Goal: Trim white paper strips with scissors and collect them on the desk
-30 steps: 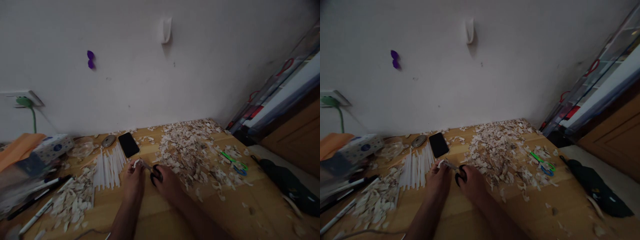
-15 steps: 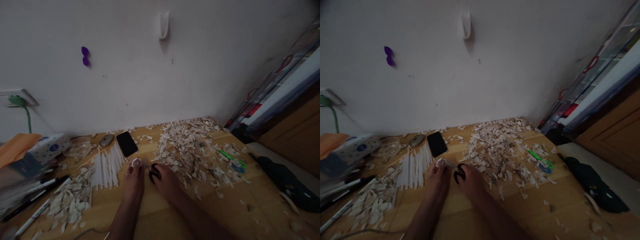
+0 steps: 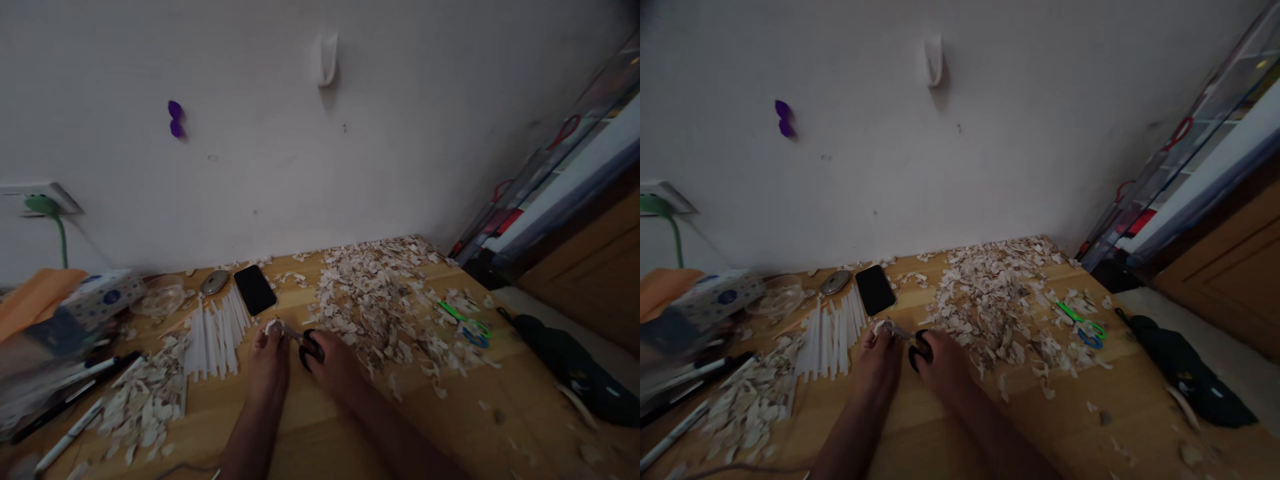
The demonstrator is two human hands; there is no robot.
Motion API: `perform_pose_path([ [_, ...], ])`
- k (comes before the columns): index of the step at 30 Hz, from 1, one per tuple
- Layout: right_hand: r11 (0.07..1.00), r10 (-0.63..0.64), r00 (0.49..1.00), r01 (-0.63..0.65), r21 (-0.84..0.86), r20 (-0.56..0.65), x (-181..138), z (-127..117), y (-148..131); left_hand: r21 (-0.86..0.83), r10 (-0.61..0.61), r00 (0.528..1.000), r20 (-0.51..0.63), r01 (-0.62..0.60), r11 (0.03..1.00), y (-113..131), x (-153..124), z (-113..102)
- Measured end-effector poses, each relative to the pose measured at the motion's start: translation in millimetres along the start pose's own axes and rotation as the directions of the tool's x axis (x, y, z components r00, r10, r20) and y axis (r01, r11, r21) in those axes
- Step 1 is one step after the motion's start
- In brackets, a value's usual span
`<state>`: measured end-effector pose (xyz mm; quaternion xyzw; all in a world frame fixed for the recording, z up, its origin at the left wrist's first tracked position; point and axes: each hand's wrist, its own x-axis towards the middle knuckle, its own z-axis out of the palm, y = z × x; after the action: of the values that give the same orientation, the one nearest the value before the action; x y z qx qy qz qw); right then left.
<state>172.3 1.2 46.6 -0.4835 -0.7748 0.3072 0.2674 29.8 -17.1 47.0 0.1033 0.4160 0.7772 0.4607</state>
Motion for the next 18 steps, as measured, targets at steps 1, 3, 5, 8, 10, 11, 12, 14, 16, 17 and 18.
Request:
perform_pose_path([
  [1, 1.0, -0.002, 1.0, 0.002, 0.003, 0.001, 0.1, -0.1, 0.3, 0.01, 0.003, 1.0, -0.001, -0.003, 1.0, 0.1, -0.6, 0.8],
  [3, 1.0, -0.004, 1.0, 0.004, 0.003, 0.0, 0.1, -0.7, 0.3, 0.026, 0.017, 1.0, -0.001, -0.017, 1.0, 0.5, -0.8, 1.7],
  [5, 1.0, -0.002, 1.0, 0.002, -0.001, 0.003, 0.1, -1.6, 0.0, 0.029, 0.034, 0.999, -0.003, -0.034, 0.999, 0.6, 0.0, 1.7],
  [8, 1.0, -0.003, 1.0, 0.003, -0.003, 0.019, 0.5, -2.7, -0.5, 0.037, 0.048, 0.999, -0.026, -0.047, 0.998, 0.1, 1.6, 0.7],
  [10, 1.0, 0.001, 1.0, -0.001, -0.003, 0.021, 1.0, -2.7, -0.5, 0.045, 0.052, 0.998, -0.035, -0.05, 0.998, -0.4, 1.9, 0.5],
  [11, 1.0, 0.004, 1.0, -0.004, -0.004, 0.018, 1.3, -2.5, -0.5, 0.048, 0.051, 0.998, -0.031, -0.049, 0.998, -0.5, 1.7, 0.7],
  [12, 1.0, 0.009, 1.0, -0.009, -0.005, 0.014, 1.6, -2.3, -0.4, 0.047, 0.052, 0.998, -0.027, -0.051, 0.998, -0.5, 1.4, 1.2],
  [14, 1.0, 0.017, 1.0, -0.017, -0.01, 0.011, 2.1, -1.6, -0.4, 0.036, 0.046, 0.999, -0.007, -0.045, 0.998, -0.2, 0.5, 2.8],
  [16, 1.0, 0.027, 1.0, -0.026, -0.01, 0.004, 2.2, -0.9, -0.7, 0.016, 0.028, 1.0, 0.008, -0.028, 0.999, 0.2, -0.1, 4.2],
  [17, 1.0, 0.026, 1.0, -0.026, -0.007, 0.0, 2.1, -0.6, -0.9, 0.008, 0.02, 1.0, 0.013, -0.02, 1.0, 0.3, 0.0, 4.7],
  [18, 1.0, 0.024, 1.0, -0.024, -0.005, -0.006, 1.9, -0.3, -1.0, 0.008, 0.011, 1.0, 0.015, -0.011, 1.0, 0.4, 0.1, 5.0],
])
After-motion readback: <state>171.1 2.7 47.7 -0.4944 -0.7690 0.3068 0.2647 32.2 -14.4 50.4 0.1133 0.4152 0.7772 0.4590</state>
